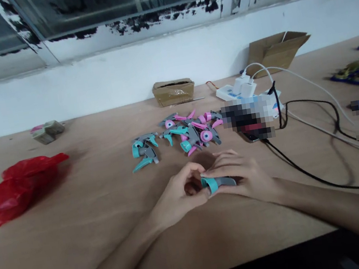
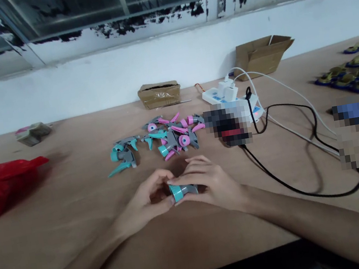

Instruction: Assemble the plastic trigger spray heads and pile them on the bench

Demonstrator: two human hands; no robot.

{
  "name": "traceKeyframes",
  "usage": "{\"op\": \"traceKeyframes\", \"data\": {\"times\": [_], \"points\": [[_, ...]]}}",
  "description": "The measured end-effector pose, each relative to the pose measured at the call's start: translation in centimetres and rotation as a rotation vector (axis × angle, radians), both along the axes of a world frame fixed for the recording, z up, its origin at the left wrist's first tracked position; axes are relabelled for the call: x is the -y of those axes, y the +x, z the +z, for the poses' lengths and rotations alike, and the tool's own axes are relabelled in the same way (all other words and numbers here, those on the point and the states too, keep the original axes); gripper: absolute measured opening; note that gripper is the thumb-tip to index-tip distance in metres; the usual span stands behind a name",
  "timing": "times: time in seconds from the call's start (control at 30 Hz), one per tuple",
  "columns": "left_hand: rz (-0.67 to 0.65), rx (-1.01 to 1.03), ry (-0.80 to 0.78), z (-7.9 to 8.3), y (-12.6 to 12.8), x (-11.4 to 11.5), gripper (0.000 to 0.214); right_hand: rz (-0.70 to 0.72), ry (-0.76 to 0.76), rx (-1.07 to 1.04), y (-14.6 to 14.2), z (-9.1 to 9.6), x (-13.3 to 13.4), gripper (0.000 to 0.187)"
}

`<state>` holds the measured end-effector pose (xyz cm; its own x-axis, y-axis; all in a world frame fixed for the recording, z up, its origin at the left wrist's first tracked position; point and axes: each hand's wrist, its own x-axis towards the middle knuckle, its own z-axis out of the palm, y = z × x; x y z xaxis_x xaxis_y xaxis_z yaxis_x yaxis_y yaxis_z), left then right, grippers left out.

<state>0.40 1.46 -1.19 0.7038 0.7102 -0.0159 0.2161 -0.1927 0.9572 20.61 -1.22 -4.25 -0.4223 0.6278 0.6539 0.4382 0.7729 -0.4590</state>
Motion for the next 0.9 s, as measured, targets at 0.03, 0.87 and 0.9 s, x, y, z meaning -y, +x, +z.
{"op": "traceKeyframes", "data": {"times": [0.03, 0.87, 0.9], "points": [[-0.033, 0.006, -0.054, 0.0, -0.1, -0.2, 0.023, 0.002, 0.001, 0.003, 0.0, 0.0, 0.0, 0.033], [0.065, -0.174, 0.488, 0.6, 0.1, 1.2, 0.035, -0.050, 0.197, 0.164, 0.2, 0.1, 0.6, 0.038], [0.069, -0.177, 0.474, 0.6, 0.1, 1.2, 0.035, -0.058, 0.193, 0.167, 0.2, 0.1, 0.6, 0.039]]}}
